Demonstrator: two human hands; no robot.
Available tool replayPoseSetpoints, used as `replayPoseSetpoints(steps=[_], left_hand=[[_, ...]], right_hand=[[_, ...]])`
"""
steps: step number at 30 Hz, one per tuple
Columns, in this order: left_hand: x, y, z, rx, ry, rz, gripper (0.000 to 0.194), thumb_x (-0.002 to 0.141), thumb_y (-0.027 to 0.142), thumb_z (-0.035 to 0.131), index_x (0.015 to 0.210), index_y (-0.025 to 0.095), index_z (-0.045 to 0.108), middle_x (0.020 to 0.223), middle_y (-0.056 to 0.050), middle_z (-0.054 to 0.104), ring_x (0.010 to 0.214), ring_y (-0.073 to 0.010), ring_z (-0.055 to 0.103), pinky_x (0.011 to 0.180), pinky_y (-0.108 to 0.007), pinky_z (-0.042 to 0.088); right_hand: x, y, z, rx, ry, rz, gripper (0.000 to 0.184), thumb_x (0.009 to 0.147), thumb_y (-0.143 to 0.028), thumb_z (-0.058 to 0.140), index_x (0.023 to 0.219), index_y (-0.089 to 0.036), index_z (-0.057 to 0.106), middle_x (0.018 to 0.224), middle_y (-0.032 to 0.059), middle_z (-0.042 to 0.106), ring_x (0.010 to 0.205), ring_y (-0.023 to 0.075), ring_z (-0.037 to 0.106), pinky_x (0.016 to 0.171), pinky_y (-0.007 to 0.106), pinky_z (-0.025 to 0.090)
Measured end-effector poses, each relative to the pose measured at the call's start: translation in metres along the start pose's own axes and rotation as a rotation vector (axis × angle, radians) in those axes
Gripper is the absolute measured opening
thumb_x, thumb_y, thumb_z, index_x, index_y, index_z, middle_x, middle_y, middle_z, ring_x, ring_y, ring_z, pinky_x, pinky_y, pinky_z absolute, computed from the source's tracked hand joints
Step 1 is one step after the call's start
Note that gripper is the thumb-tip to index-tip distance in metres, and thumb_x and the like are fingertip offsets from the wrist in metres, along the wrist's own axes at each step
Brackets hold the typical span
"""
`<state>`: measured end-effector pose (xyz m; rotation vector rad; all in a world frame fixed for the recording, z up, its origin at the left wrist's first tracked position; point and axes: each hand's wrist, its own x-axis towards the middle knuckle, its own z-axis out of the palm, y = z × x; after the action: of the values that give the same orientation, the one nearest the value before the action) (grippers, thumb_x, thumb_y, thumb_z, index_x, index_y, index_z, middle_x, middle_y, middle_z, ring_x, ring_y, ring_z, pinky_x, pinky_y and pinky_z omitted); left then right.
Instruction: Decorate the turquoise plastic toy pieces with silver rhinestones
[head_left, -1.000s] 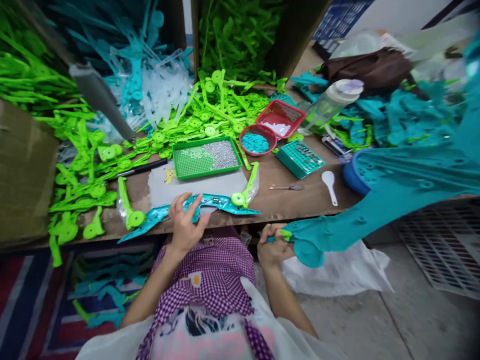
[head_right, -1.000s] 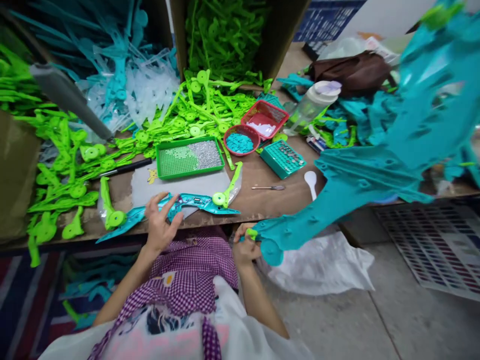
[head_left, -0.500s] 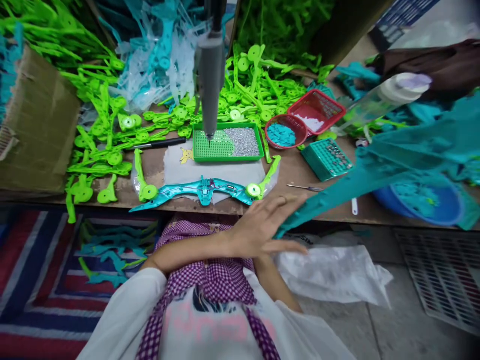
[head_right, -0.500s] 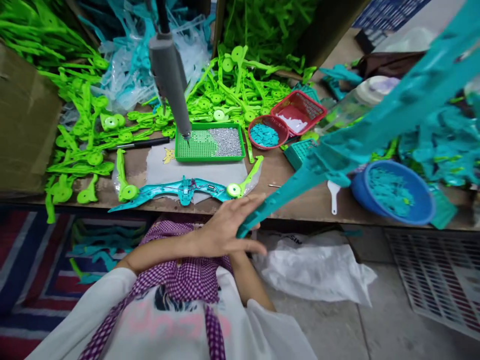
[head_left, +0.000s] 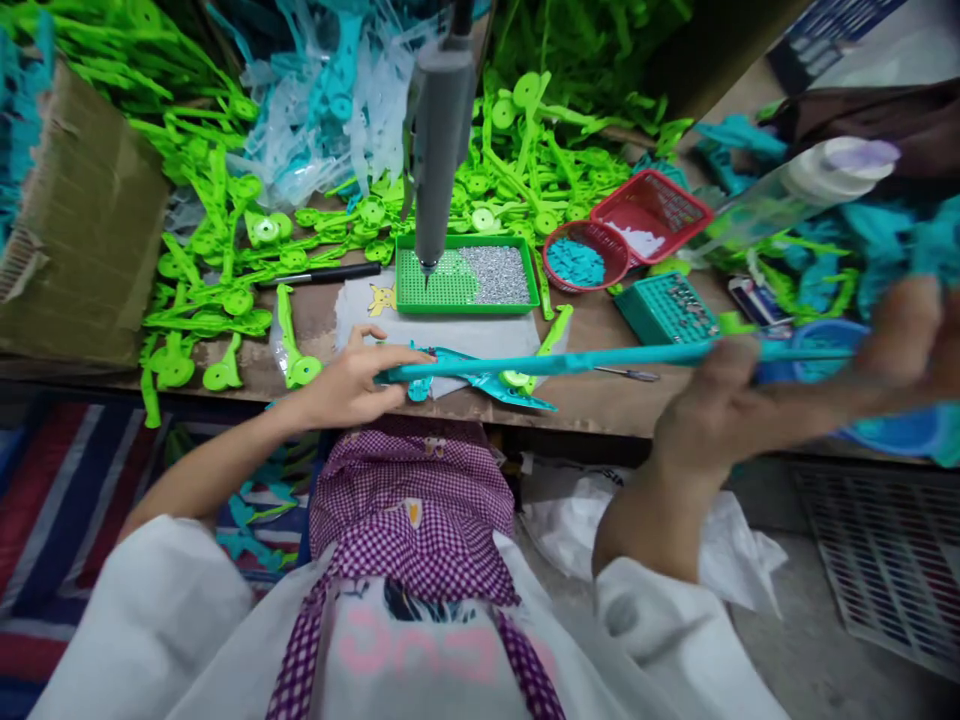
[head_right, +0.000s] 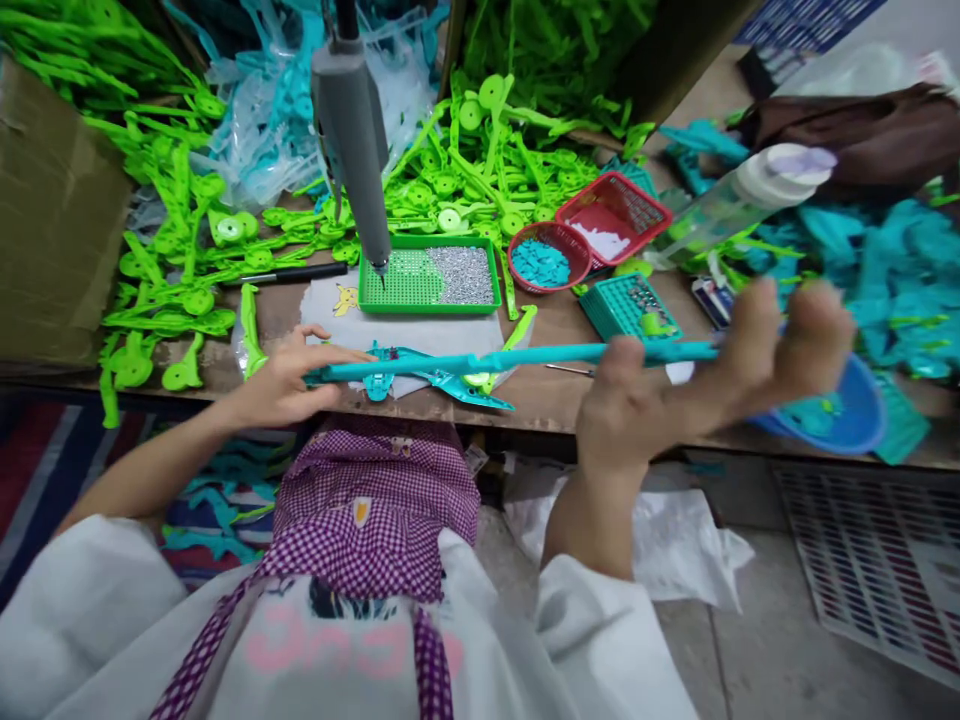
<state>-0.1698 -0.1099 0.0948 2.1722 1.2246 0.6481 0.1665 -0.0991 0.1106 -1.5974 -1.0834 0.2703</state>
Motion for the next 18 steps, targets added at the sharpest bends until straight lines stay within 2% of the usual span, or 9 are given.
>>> replayPoseSetpoints(steps=[1, 3, 4, 5, 6, 8, 11, 14, 18], left_hand=[[0.0, -0.006, -0.014, -0.012, -0.035, -0.028, 0.035, 0.079, 0.031, 0.051, 0.106, 0.019, 0.071, 0.1, -0.004, 0.075, 0.089, -0.0187, 0.065, 0.104, -0.047, 0.037], [0.002, -0.02, -0.043, -0.084, -0.156, -0.127, 0.04, 0.077, 0.041, 0.053, 0.102, 0.016, 0.071, 0.088, -0.003, 0.073, 0.084, -0.0183, 0.065, 0.092, -0.041, 0.046], [0.002, -0.027, -0.057, -0.14, -0.225, -0.207, 0.044, 0.077, 0.045, 0.054, 0.104, 0.015, 0.07, 0.086, -0.003, 0.072, 0.082, -0.018, 0.065, 0.086, -0.039, 0.048], [0.003, -0.035, -0.069, -0.191, -0.294, -0.296, 0.048, 0.075, 0.048, 0.055, 0.106, 0.014, 0.07, 0.084, -0.003, 0.071, 0.08, -0.0181, 0.066, 0.081, -0.036, 0.05], [0.003, -0.043, -0.08, -0.231, -0.351, -0.383, 0.05, 0.074, 0.05, 0.057, 0.108, 0.015, 0.069, 0.085, -0.003, 0.071, 0.079, -0.0187, 0.066, 0.078, -0.035, 0.051], [0.003, -0.056, -0.093, -0.261, -0.395, -0.508, 0.055, 0.072, 0.052, 0.06, 0.113, 0.016, 0.068, 0.09, -0.005, 0.072, 0.082, -0.0205, 0.068, 0.076, -0.033, 0.051], [-0.002, -0.07, -0.096, -0.203, -0.344, -0.543, 0.06, 0.073, 0.052, 0.061, 0.122, 0.018, 0.062, 0.108, -0.009, 0.07, 0.097, -0.0227, 0.067, 0.082, -0.033, 0.05], [-0.013, -0.08, -0.088, -0.094, -0.31, -0.499, 0.064, 0.074, 0.056, 0.063, 0.126, 0.019, 0.059, 0.123, -0.009, 0.065, 0.108, -0.0245, 0.063, 0.09, -0.033, 0.048], [-0.034, -0.089, -0.072, 0.041, -0.314, -0.427, 0.079, 0.067, 0.06, 0.07, 0.133, 0.018, 0.054, 0.131, -0.009, 0.06, 0.116, -0.0275, 0.058, 0.099, -0.035, 0.043]], right_hand=[[0.011, -0.003, 0.007, -0.152, -0.051, -0.176, 0.058, 0.073, -0.061, 0.067, 0.125, -0.072, 0.043, 0.152, -0.0344, 0.023, 0.153, 0.0275, -0.003, 0.117, 0.059, 0.031], [0.023, -0.004, 0.022, -0.353, -0.182, -0.486, 0.042, 0.087, -0.058, 0.052, 0.129, -0.056, 0.053, 0.146, -0.0097, 0.05, 0.146, 0.0341, 0.031, 0.118, 0.065, 0.023], [0.025, -0.003, 0.03, -0.364, -0.291, -0.53, 0.039, 0.09, -0.057, 0.048, 0.126, -0.046, 0.06, 0.132, -0.0002, 0.063, 0.132, 0.0349, 0.05, 0.115, 0.067, 0.027], [0.025, 0.0, 0.038, -0.332, -0.392, -0.523, 0.039, 0.089, -0.058, 0.048, 0.118, -0.038, 0.066, 0.114, 0.0049, 0.071, 0.114, 0.0337, 0.064, 0.108, 0.066, 0.038], [0.023, 0.004, 0.045, -0.282, -0.473, -0.492, 0.042, 0.086, -0.06, 0.051, 0.11, -0.03, 0.069, 0.1, 0.0066, 0.074, 0.096, 0.031, 0.069, 0.096, 0.06, 0.048], [0.019, 0.012, 0.059, -0.22, -0.562, -0.4, 0.046, 0.077, -0.064, 0.059, 0.095, -0.022, 0.07, 0.088, 0.0068, 0.074, 0.079, 0.026, 0.068, 0.078, 0.046, 0.054], [0.016, 0.026, 0.076, -0.279, -0.684, -0.242, 0.044, 0.071, -0.064, 0.064, 0.08, -0.021, 0.067, 0.075, 0.0041, 0.07, 0.07, 0.0214, 0.063, 0.066, 0.034, 0.049], [0.02, 0.038, 0.085, -0.452, -0.845, -0.123, 0.045, 0.071, -0.066, 0.061, 0.074, -0.021, 0.063, 0.064, 0.0026, 0.062, 0.064, 0.0208, 0.059, 0.058, 0.03, 0.041], [0.019, 0.043, 0.091, -0.641, -1.005, -0.071, 0.051, 0.076, -0.072, 0.049, 0.08, -0.022, 0.062, 0.067, 0.0044, 0.063, 0.069, 0.024, 0.06, 0.062, 0.032, 0.04]])
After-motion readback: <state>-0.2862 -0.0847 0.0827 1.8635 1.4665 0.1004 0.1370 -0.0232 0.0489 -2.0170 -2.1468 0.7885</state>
